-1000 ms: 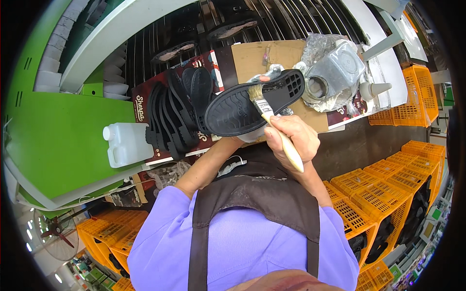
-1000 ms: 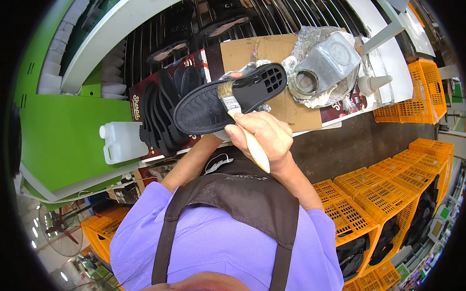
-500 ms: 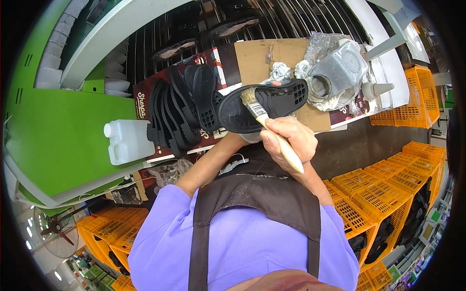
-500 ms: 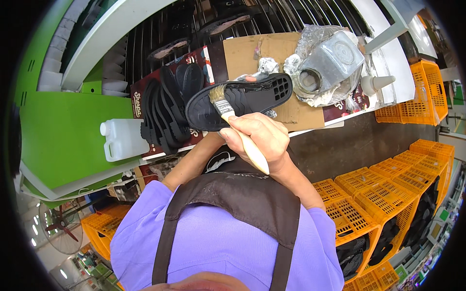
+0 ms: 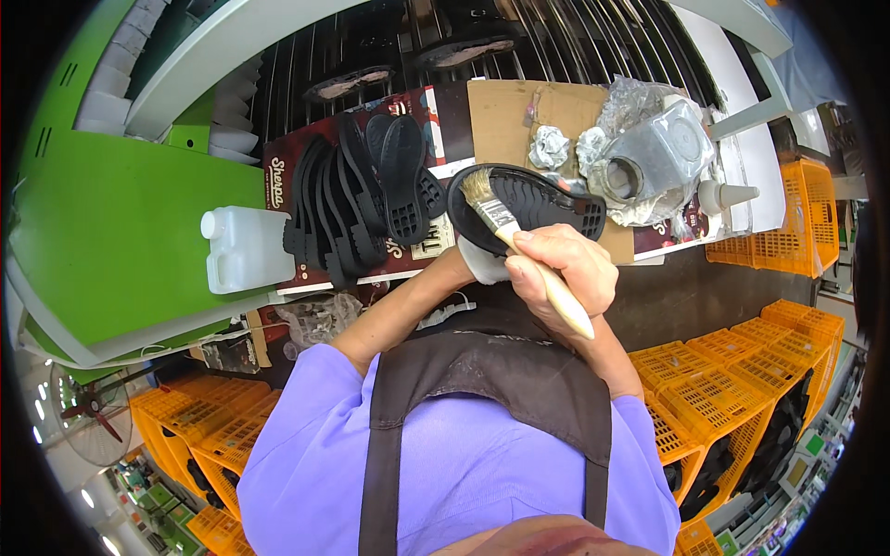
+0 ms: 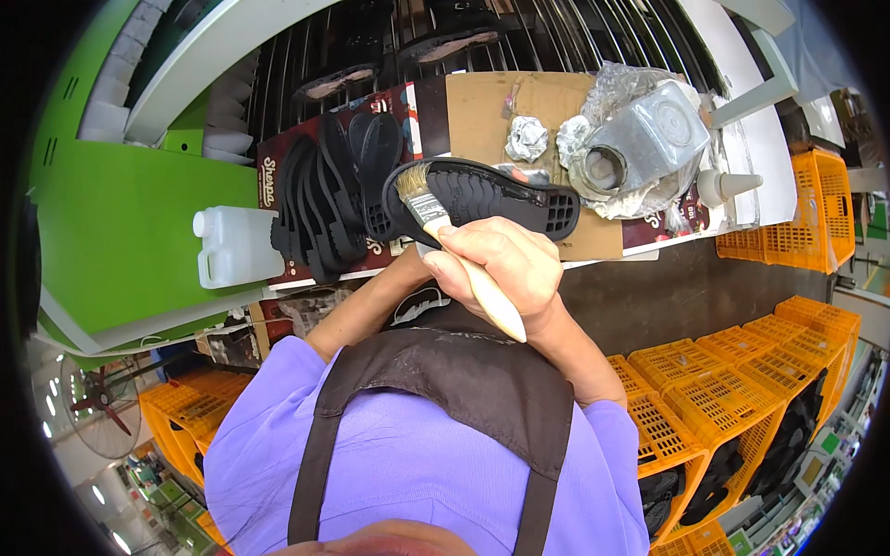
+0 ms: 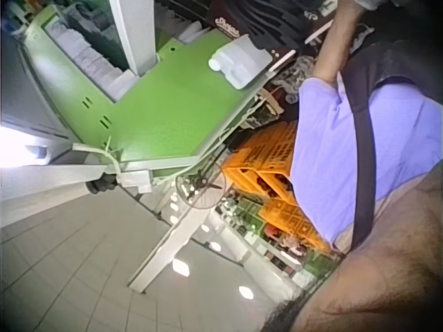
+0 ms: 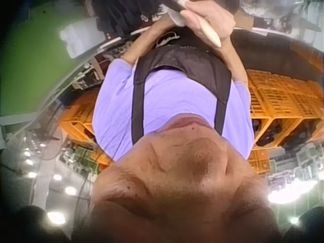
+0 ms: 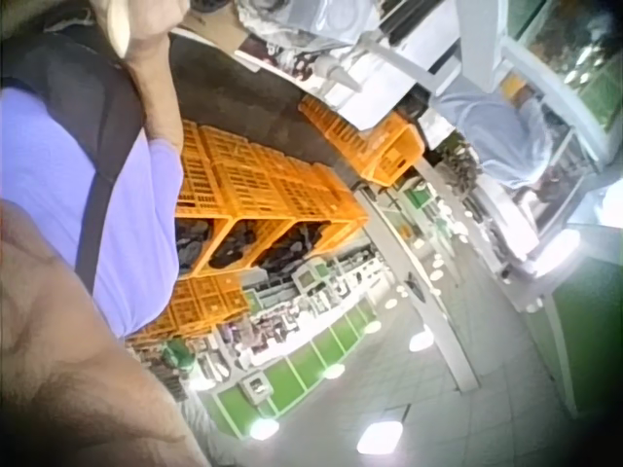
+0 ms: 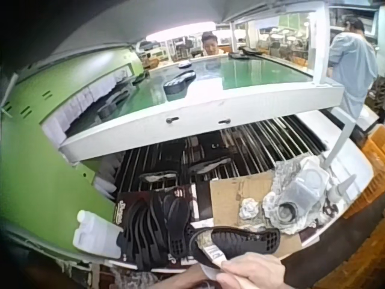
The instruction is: The person repeatedly picks up black sandals from a conveyor belt, applies a liquid substance to the soles using a brush, and places them back on the belt. The process is continuous, with the person handling each sandal individually.
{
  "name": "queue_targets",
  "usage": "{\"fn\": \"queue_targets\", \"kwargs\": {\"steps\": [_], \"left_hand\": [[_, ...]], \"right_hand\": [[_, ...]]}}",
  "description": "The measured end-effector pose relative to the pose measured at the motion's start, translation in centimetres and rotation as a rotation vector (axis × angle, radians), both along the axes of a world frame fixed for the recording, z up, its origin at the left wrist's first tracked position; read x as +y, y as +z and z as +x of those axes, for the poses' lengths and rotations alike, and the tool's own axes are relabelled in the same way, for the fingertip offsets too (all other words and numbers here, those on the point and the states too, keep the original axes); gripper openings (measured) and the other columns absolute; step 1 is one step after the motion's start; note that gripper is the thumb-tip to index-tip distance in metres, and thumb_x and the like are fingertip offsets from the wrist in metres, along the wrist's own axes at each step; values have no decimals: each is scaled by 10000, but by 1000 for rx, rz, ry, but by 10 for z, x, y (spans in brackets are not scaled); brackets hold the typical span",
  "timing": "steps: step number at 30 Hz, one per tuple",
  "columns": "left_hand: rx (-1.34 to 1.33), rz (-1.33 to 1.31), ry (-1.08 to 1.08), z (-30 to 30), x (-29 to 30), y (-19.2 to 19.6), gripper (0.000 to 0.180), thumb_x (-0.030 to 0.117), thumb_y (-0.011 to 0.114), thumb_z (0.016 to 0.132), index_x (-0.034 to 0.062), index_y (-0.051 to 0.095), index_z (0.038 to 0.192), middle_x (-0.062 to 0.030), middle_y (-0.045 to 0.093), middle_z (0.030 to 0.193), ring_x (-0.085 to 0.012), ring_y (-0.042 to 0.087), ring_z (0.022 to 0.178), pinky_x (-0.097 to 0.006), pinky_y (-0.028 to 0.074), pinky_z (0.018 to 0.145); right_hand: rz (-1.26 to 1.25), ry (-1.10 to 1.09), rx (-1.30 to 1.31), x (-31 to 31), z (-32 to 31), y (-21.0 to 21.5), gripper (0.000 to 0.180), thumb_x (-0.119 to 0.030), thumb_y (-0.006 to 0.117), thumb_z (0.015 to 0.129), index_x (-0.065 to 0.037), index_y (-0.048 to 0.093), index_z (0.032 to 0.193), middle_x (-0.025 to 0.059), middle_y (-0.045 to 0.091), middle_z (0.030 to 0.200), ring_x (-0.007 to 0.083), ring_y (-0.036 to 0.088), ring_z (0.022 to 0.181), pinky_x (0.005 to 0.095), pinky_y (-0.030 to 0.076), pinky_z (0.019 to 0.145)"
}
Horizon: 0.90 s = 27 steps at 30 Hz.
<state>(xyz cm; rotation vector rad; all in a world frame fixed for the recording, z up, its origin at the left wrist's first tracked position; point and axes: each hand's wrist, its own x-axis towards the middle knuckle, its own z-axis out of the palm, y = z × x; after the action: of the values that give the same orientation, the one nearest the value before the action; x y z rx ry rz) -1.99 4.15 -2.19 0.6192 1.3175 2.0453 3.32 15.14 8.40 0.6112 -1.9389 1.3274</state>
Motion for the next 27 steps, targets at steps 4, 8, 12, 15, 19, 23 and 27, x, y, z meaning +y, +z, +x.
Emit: {"fn": "queue_targets", "kwargs": {"steps": [4,8,12,15,19,23,27], "left_hand": [[385,-178,-60,8,-12,6,141,199,623,785,76,620,854,-42,612,795,-191,564,726,-336,454,662],[510,-262,-177,5,-14,26,184,174,656,755,48,622,885,-59,620,799,-187,577,731,-330,470,663],[557,-273,-256,2,-16,41,219,166,674,740,32,627,906,-67,630,812,-181,585,744,-331,478,663],[523,-307,-358,-1,-24,38,235,188,710,723,67,636,909,-46,637,860,-171,600,791,-305,490,697],[507,-384,-512,-6,-35,38,343,184,757,694,50,636,985,-45,644,914,-159,613,851,-299,503,728],[634,-573,-617,-12,-35,60,471,227,765,700,23,598,1090,-62,634,1002,-182,600,912,-326,490,780],[424,-366,-523,-9,-35,64,517,244,749,707,3,571,1128,-79,624,1035,-197,592,938,-330,478,813]], "right_hand": [[-10,27,-15,8,-2,2,161,-77,708,771,36,618,840,144,662,729,214,648,615,286,515,549],[-14,25,-27,13,-2,5,142,-69,699,773,33,621,834,149,661,738,209,640,618,287,508,560],[-8,35,-28,18,-3,3,135,-71,693,780,28,619,833,146,659,734,205,630,602,281,499,550],[-1,41,-35,23,-5,1,131,-71,690,785,23,613,833,147,658,734,204,629,599,276,495,548],[9,36,-51,30,-7,-3,121,-60,682,794,18,605,847,142,650,724,196,620,593,267,487,543],[-17,22,-33,39,-14,-8,153,-6,719,732,38,602,821,139,648,710,205,630,567,268,493,504],[-59,-63,-111,49,-19,-17,131,-1,704,750,36,607,831,139,653,734,186,628,596,260,490,527]]}}
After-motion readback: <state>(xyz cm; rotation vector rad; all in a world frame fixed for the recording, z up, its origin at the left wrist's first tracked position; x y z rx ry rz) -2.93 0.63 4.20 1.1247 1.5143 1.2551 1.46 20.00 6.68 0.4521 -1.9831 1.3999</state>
